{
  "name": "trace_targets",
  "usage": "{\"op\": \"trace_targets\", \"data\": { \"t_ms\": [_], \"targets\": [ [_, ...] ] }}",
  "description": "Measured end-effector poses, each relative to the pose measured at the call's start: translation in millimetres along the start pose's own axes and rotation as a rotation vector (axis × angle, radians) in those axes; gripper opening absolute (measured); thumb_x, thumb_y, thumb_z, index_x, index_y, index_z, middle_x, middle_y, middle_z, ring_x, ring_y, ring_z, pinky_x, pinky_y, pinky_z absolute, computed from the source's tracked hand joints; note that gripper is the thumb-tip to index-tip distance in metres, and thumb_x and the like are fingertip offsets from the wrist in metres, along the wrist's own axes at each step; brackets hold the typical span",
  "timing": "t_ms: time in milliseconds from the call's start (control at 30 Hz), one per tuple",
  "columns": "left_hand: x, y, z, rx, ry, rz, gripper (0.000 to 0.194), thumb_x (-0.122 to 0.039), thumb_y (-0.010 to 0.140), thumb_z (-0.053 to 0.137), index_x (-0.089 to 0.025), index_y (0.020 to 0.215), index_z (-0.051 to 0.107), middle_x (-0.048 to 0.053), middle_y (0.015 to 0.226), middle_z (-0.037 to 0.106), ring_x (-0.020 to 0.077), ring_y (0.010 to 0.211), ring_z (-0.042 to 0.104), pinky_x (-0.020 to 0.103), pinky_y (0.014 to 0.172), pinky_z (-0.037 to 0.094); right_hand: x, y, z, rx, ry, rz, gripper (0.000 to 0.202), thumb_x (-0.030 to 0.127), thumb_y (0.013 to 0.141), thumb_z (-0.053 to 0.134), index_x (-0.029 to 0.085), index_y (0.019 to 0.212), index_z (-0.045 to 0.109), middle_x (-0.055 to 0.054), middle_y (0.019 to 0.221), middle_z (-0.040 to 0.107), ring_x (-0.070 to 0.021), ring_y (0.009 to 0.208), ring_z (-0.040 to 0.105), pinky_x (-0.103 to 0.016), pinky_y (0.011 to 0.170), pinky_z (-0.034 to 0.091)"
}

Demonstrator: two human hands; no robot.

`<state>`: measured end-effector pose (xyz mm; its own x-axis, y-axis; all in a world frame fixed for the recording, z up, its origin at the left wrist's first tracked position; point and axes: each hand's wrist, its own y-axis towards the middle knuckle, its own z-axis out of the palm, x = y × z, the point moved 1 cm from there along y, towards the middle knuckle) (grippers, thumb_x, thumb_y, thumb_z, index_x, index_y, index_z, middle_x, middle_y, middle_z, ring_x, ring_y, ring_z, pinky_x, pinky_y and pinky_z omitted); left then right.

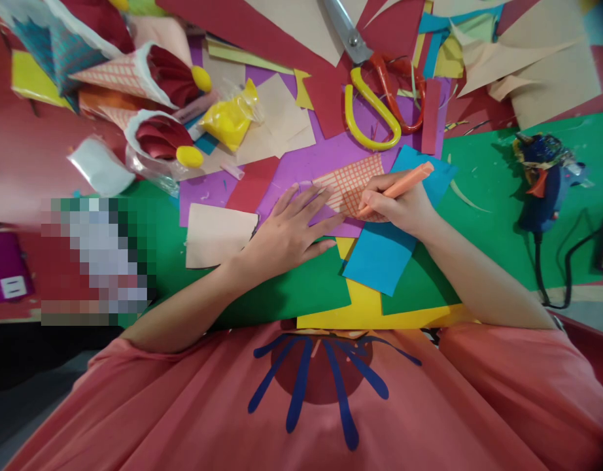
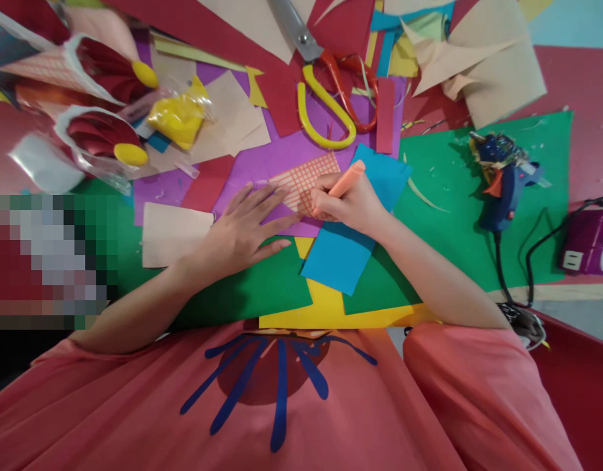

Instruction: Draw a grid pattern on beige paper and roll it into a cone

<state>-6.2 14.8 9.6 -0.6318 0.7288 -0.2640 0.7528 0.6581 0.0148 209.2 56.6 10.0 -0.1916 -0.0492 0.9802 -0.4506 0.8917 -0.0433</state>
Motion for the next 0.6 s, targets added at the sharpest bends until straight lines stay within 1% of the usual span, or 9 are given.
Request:
{"op": "trace_targets", "data": {
  "t_ms": [200, 333, 467, 533, 600],
  "targets": [
    [0.4, -0.5, 0.8, -0.023, 0.001, 0.003, 0.038, -0.036, 0.094, 0.053, -0.025, 0.131, 0.056, 0.012, 0.147, 0.047, 0.031, 0.139, 0.041, 0.053, 0.114, 0.031, 1.1, -0.8, -3.4, -0.111, 0.019, -0.028, 0.022, 0.021, 0.081, 0.055, 0.016, 0.06, 0.061, 0.001, 0.059, 0.059, -0.0077, 0.056, 0.055, -0.021, 0.053, 0.043],
    [0.9, -0.8, 1.5, -0.018, -0.002, 0.021, 0.038, -0.037, 0.094, 0.052, -0.025, 0.13, 0.057, 0.011, 0.147, 0.048, 0.0309, 0.138, 0.041, 0.054, 0.114, 0.031, -1.7, -2.6, -3.8, -0.192, 0.03, -0.032, 0.023, 0.03, 0.086, 0.06, 0.017, 0.068, 0.064, 0.001, 0.062, 0.059, -0.0092, 0.061, 0.058, -0.021, 0.056, 0.045],
    [-0.2, -0.6, 1.0, 0.024, 0.004, 0.073, 0.039, -0.042, 0.096, 0.048, -0.027, 0.131, 0.056, 0.008, 0.149, 0.046, 0.028, 0.139, 0.042, 0.052, 0.116, 0.03, -4.2, -3.0, -3.4, -0.212, 0.003, -0.035, 0.024, 0.037, 0.085, 0.063, 0.017, 0.074, 0.067, 0.0, 0.067, 0.063, -0.0096, 0.062, 0.06, -0.023, 0.058, 0.048],
    [-0.6, -0.4, 0.3, 0.033, 0.009, 0.079, 0.04, -0.044, 0.098, 0.043, -0.026, 0.132, 0.054, 0.007, 0.149, 0.046, 0.0262, 0.139, 0.042, 0.051, 0.116, 0.03, -4.1, -3.0, -3.3, -0.211, -0.033, -0.036, 0.021, 0.037, 0.084, 0.065, 0.018, 0.077, 0.069, -0.001, 0.073, 0.067, -0.0105, 0.067, 0.062, -0.023, 0.062, 0.05],
    [-0.6, -0.3, -0.3, 0.04, 0.014, 0.069, 0.043, -0.044, 0.099, 0.039, -0.024, 0.134, 0.052, 0.007, 0.146, 0.05, 0.0248, 0.138, 0.043, 0.05, 0.117, 0.028, -2.4, -3.1, -4.0, -0.208, -0.055, -0.033, 0.018, 0.035, 0.083, 0.066, 0.018, 0.079, 0.071, -0.001, 0.077, 0.07, -0.0114, 0.072, 0.064, -0.024, 0.066, 0.051]
  ]
}}
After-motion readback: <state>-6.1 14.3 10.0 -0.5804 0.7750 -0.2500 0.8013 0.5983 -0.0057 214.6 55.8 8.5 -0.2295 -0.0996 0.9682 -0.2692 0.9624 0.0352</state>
